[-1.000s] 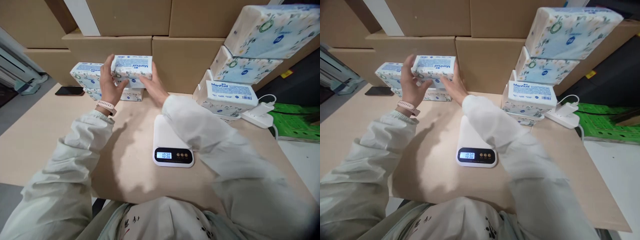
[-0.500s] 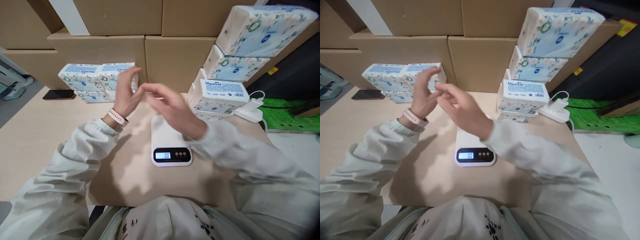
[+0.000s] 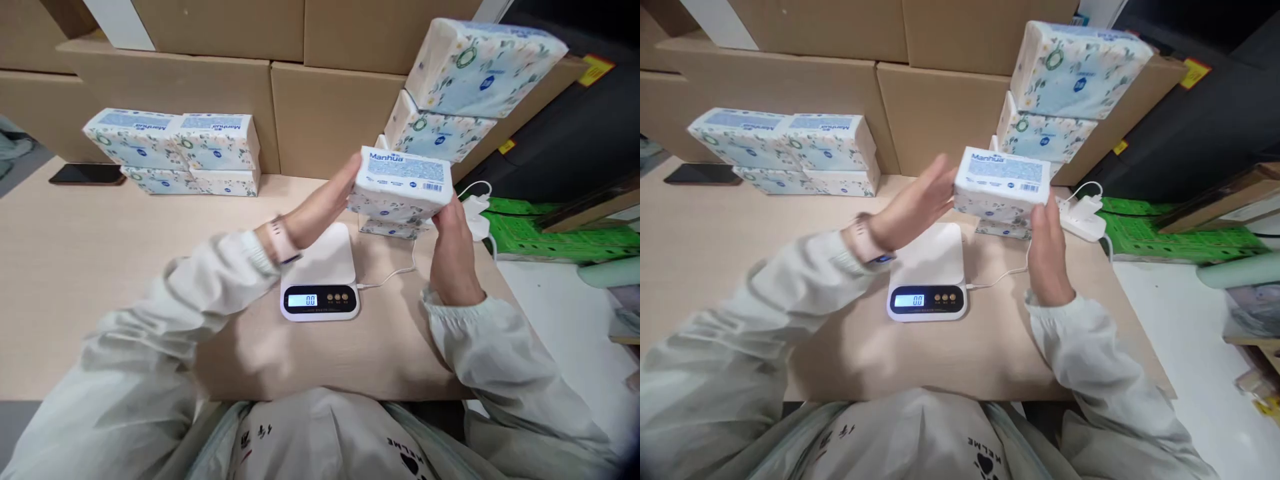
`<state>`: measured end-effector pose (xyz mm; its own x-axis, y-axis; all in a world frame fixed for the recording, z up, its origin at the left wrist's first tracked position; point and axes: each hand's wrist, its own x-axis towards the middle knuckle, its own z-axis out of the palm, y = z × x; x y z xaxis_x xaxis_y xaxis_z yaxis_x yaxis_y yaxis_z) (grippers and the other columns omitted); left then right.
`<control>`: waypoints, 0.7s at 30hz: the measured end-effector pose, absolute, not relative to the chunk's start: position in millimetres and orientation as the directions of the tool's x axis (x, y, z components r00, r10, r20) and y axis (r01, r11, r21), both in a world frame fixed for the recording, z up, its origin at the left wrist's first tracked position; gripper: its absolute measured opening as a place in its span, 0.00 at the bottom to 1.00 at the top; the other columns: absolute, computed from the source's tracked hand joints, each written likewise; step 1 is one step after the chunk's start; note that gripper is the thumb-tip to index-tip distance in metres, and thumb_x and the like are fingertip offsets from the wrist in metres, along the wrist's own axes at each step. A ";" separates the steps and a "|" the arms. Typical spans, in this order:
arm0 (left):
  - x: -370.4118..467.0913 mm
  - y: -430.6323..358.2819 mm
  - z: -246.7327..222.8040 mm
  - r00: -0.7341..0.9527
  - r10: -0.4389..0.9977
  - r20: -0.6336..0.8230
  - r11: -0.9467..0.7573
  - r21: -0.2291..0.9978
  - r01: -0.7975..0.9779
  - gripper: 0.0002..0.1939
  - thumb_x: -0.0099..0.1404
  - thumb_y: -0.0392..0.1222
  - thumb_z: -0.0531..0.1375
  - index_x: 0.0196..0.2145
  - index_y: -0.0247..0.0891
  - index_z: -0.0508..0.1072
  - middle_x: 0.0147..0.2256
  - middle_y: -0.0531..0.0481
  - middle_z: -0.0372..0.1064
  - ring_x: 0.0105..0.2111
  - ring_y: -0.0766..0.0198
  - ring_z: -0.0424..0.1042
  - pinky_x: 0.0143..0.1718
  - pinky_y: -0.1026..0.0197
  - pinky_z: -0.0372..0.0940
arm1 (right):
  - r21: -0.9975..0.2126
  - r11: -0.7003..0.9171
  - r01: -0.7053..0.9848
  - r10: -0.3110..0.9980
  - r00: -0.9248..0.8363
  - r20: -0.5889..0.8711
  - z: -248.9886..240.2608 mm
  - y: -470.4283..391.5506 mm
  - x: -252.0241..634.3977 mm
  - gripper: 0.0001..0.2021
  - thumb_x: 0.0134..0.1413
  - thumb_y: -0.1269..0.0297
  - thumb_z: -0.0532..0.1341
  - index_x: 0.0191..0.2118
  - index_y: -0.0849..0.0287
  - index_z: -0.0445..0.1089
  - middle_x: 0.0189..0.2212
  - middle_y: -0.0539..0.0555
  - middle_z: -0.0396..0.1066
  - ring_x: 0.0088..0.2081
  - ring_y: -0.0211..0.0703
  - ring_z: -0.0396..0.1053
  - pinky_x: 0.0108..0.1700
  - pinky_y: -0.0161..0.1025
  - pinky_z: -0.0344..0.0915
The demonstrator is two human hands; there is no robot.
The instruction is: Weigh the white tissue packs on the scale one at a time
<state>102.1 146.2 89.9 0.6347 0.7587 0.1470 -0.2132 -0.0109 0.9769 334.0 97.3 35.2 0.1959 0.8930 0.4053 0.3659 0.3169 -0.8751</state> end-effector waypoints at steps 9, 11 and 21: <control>3.6 22.6 61.9 0.413 0.910 -0.036 0.073 0.995 -0.073 0.34 0.80 0.70 0.45 0.74 0.57 0.64 0.78 0.64 0.46 0.81 0.45 0.34 0.82 0.35 0.34 | -0.937 0.264 0.229 0.951 -0.223 0.214 5.0 29.8 275.5 0.34 0.75 0.45 0.55 0.79 0.38 0.47 0.79 0.49 0.53 0.79 0.55 0.52 0.81 0.66 0.49; -3.1 17.6 44.6 0.377 0.926 -0.026 0.057 0.996 -0.069 0.34 0.80 0.68 0.45 0.76 0.57 0.62 0.78 0.63 0.44 0.81 0.47 0.35 0.82 0.37 0.36 | -0.915 0.315 0.253 0.939 -0.224 0.261 -6.2 30.9 274.1 0.32 0.75 0.49 0.55 0.79 0.39 0.49 0.77 0.50 0.57 0.77 0.54 0.56 0.80 0.66 0.53; -21.8 15.0 -8.0 0.064 0.987 0.147 -0.140 0.985 -0.103 0.30 0.82 0.66 0.43 0.73 0.63 0.65 0.78 0.63 0.48 0.81 0.54 0.38 0.82 0.42 0.35 | -0.788 0.446 0.424 0.764 0.278 0.582 -27.5 32.7 297.9 0.24 0.74 0.53 0.53 0.69 0.52 0.70 0.63 0.59 0.76 0.67 0.59 0.72 0.70 0.68 0.68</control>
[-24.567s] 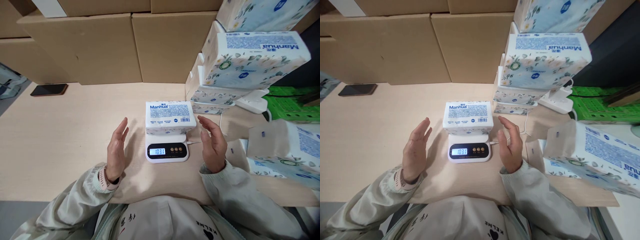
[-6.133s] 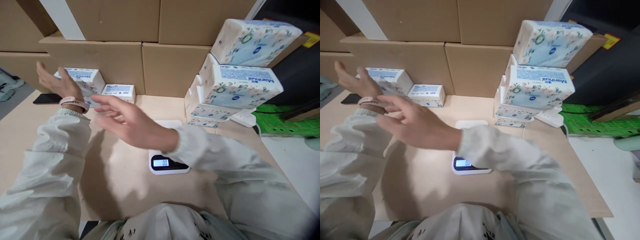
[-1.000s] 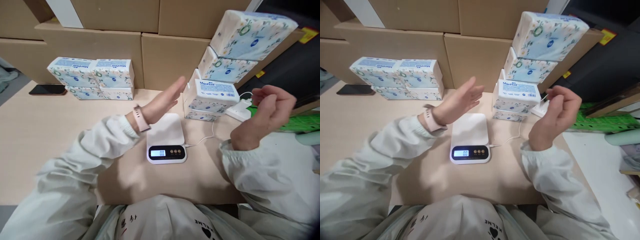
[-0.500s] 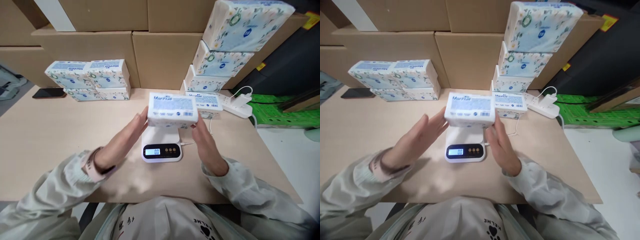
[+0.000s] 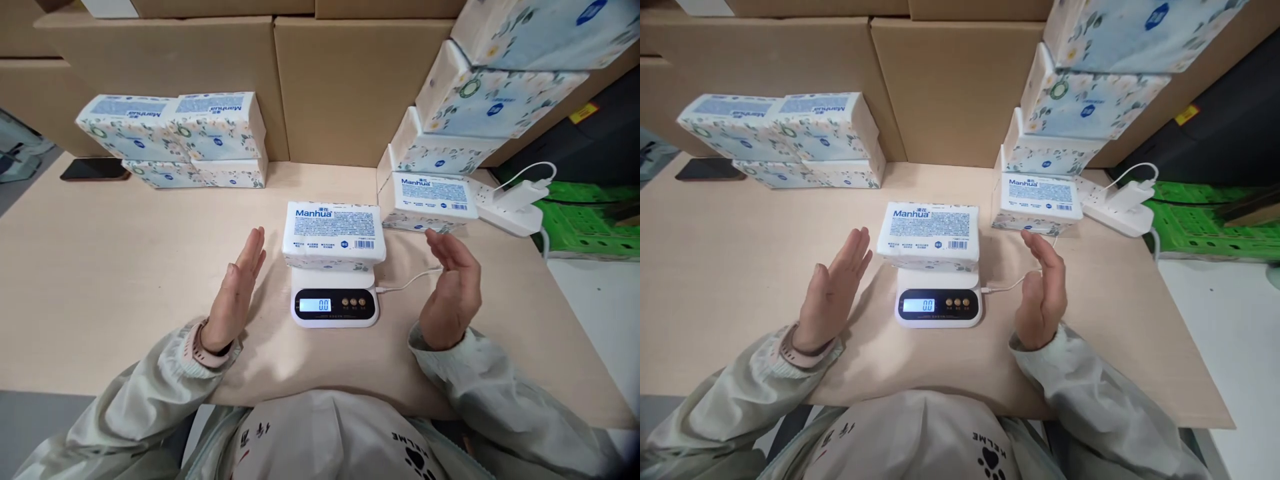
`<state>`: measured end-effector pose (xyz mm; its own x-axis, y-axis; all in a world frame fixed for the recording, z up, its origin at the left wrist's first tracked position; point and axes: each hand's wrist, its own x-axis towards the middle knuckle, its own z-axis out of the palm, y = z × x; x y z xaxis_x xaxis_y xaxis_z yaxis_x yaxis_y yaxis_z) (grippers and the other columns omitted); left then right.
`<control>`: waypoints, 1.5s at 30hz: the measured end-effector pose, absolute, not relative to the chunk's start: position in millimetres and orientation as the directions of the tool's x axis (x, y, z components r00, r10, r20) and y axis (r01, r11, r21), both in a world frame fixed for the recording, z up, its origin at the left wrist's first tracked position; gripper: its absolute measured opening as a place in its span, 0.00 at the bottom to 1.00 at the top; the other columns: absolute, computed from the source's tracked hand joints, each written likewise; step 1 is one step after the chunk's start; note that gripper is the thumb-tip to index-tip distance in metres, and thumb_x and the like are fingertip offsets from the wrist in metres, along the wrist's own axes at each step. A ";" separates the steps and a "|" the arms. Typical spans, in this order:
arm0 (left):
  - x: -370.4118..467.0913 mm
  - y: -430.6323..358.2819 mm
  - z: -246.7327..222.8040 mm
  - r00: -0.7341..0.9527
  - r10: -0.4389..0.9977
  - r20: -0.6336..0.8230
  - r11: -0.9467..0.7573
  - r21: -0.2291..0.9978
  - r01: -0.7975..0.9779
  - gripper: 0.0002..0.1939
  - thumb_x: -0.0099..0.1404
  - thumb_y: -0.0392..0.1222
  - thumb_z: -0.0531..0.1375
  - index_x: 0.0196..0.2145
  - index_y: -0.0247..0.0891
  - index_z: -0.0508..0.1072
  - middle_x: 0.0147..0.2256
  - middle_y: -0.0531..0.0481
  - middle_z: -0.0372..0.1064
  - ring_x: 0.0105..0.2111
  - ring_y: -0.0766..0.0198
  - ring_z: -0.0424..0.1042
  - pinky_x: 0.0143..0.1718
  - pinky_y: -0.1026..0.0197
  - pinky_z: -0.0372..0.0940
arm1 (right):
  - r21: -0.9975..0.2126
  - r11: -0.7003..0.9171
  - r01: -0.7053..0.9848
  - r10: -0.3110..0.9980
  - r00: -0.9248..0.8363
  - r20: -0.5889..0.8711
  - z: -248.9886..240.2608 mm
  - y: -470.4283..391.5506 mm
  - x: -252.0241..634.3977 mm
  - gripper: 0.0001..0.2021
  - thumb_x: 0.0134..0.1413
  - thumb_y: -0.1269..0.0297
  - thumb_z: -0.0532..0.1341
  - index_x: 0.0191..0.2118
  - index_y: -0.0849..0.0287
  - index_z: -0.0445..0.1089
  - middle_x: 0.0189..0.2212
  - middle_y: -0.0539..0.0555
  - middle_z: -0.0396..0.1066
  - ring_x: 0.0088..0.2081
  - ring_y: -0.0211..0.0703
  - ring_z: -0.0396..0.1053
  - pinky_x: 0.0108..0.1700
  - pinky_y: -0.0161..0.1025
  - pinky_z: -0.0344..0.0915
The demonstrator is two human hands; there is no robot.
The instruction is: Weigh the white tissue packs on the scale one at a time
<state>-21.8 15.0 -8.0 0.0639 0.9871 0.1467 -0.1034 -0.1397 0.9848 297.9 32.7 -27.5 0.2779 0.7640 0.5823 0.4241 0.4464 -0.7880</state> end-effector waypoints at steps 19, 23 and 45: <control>-22.3 14.9 -11.8 0.053 0.993 0.106 -0.099 0.988 -0.121 0.30 0.81 0.67 0.45 0.70 0.60 0.70 0.76 0.60 0.54 0.80 0.53 0.42 0.82 0.40 0.37 | -0.842 0.423 0.335 0.794 0.312 0.522 -28.4 31.9 293.7 0.23 0.73 0.52 0.55 0.65 0.52 0.74 0.59 0.59 0.79 0.63 0.57 0.77 0.69 0.68 0.67; -21.8 14.4 -11.8 0.044 0.994 0.103 -0.097 0.988 -0.119 0.30 0.80 0.68 0.46 0.69 0.61 0.71 0.76 0.59 0.55 0.80 0.52 0.43 0.82 0.38 0.36 | -0.846 0.422 0.326 0.796 0.312 0.518 -29.6 31.9 293.6 0.21 0.73 0.53 0.55 0.64 0.50 0.74 0.58 0.57 0.80 0.62 0.56 0.77 0.69 0.68 0.67; -19.8 20.0 -12.6 0.074 0.991 0.109 -0.101 0.989 -0.107 0.30 0.81 0.65 0.48 0.71 0.53 0.69 0.76 0.55 0.54 0.79 0.52 0.46 0.82 0.39 0.38 | -0.784 0.420 0.457 0.857 0.084 0.508 -26.2 27.6 292.5 0.22 0.76 0.55 0.53 0.67 0.47 0.73 0.62 0.54 0.78 0.64 0.55 0.73 0.67 0.62 0.69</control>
<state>-19.8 20.0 -12.6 0.0744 0.9912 0.1090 -0.1072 -0.1008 0.9891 292.5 27.6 -26.2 0.0843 0.8570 0.5084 0.4568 0.4202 -0.7841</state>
